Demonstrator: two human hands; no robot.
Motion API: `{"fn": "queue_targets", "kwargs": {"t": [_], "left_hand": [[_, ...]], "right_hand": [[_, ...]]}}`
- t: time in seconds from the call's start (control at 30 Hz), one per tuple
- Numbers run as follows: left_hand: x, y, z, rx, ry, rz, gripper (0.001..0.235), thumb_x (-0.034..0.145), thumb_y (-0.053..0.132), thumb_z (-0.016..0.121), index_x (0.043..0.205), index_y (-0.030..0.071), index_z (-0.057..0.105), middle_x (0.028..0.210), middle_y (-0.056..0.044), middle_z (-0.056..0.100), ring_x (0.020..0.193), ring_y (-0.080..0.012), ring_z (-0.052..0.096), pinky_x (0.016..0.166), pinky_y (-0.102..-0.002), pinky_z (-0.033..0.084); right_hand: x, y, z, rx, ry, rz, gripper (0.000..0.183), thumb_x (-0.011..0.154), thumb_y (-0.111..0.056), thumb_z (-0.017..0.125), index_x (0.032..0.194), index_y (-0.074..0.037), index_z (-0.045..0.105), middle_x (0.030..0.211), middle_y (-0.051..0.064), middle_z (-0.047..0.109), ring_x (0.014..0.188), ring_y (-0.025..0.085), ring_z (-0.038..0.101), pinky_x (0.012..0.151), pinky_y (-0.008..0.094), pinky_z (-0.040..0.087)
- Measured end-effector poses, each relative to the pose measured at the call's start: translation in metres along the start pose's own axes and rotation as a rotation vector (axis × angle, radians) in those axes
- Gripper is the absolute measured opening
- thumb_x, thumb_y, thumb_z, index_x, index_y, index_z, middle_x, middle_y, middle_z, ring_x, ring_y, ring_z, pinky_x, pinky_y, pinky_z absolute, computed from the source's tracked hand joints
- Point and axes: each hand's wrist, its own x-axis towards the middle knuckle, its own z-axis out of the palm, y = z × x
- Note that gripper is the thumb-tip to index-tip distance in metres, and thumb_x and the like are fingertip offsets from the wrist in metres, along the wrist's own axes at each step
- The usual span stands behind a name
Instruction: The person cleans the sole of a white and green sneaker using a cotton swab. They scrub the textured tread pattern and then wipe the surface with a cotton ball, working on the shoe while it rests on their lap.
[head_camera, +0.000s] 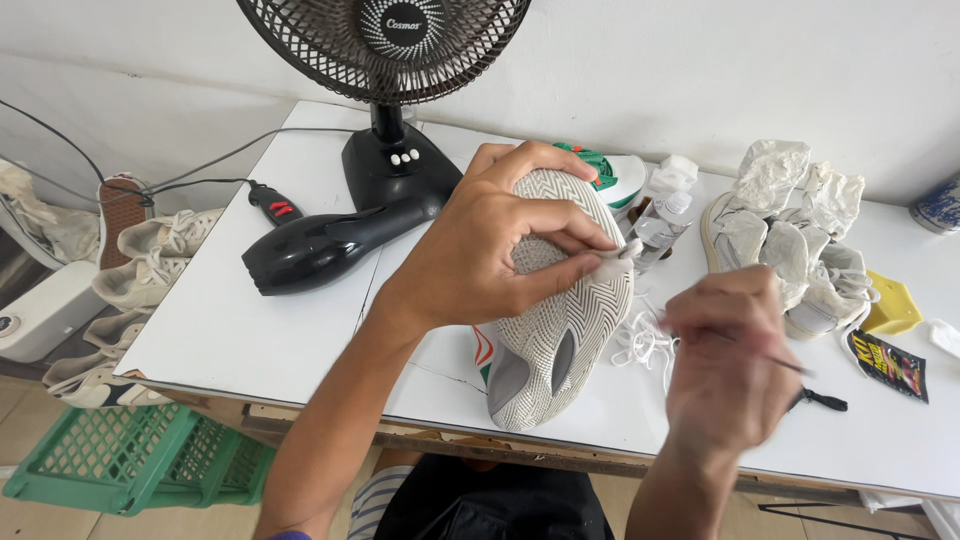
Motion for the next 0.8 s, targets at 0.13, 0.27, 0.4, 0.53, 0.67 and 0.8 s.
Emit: {"fn": "queue_targets", "kwargs": {"t": [0.13,0.27,0.4,0.53,0.67,0.8], "left_hand": [[0.002,0.005,-0.001,-0.046,-0.006,-0.034,0.027,0.104,0.045,0.070,0.104,0.019,0.079,0.094,0.014,0.085,0.142,-0.0145,0.057,0.122,-0.047,0.030],[0.003,0.007,-0.001,-0.072,-0.042,-0.034,0.030,0.101,0.046,0.070,0.104,0.019,0.081,0.096,0.008,0.086,0.143,-0.0127,0.056,0.124,-0.050,0.027],[0.004,0.007,0.000,-0.034,-0.064,0.020,0.024,0.107,0.040,0.069,0.114,0.021,0.082,0.103,0.012,0.087,0.144,-0.0207,0.058,0.123,-0.051,0.031],[0.002,0.009,-0.002,0.006,-0.066,0.018,0.021,0.110,0.035,0.069,0.121,0.023,0.083,0.128,-0.006,0.077,0.147,-0.0191,0.056,0.121,-0.047,0.032],[0.002,0.011,-0.004,-0.001,-0.116,0.015,0.028,0.114,0.034,0.060,0.127,0.022,0.080,0.134,-0.010,0.074,0.151,-0.0200,0.051,0.122,-0.047,0.028],[0.002,0.012,-0.003,0.014,-0.106,0.020,0.023,0.114,0.030,0.063,0.125,0.020,0.080,0.133,-0.006,0.074,0.150,-0.0191,0.052,0.120,-0.046,0.030]], "right_hand": [[0.000,-0.022,-0.005,0.127,-0.079,-0.007,0.073,0.125,-0.060,0.031,0.082,-0.010,0.061,0.123,0.009,0.046,0.116,0.019,0.054,0.109,0.042,0.065],[-0.002,-0.010,-0.001,0.215,0.038,-0.108,0.049,0.120,-0.049,0.052,0.093,-0.009,0.057,0.085,0.007,0.044,0.059,0.019,0.049,0.050,0.029,0.041],[0.000,0.008,0.008,0.067,0.172,-0.332,0.024,0.113,-0.026,0.074,0.110,-0.002,0.073,0.093,0.011,0.066,0.078,0.021,0.075,0.071,0.036,0.079],[-0.003,0.020,0.014,-0.042,0.269,-0.272,0.029,0.109,-0.027,0.077,0.105,0.001,0.072,0.089,0.017,0.067,0.077,0.029,0.074,0.066,0.037,0.069],[-0.004,0.027,0.016,-0.001,0.326,-0.256,0.031,0.108,-0.028,0.079,0.103,0.001,0.071,0.084,0.019,0.066,0.074,0.029,0.072,0.068,0.039,0.069],[-0.005,0.030,0.015,0.042,0.288,-0.297,0.025,0.108,-0.023,0.078,0.102,0.000,0.071,0.081,0.016,0.063,0.073,0.034,0.076,0.065,0.044,0.074]]}}
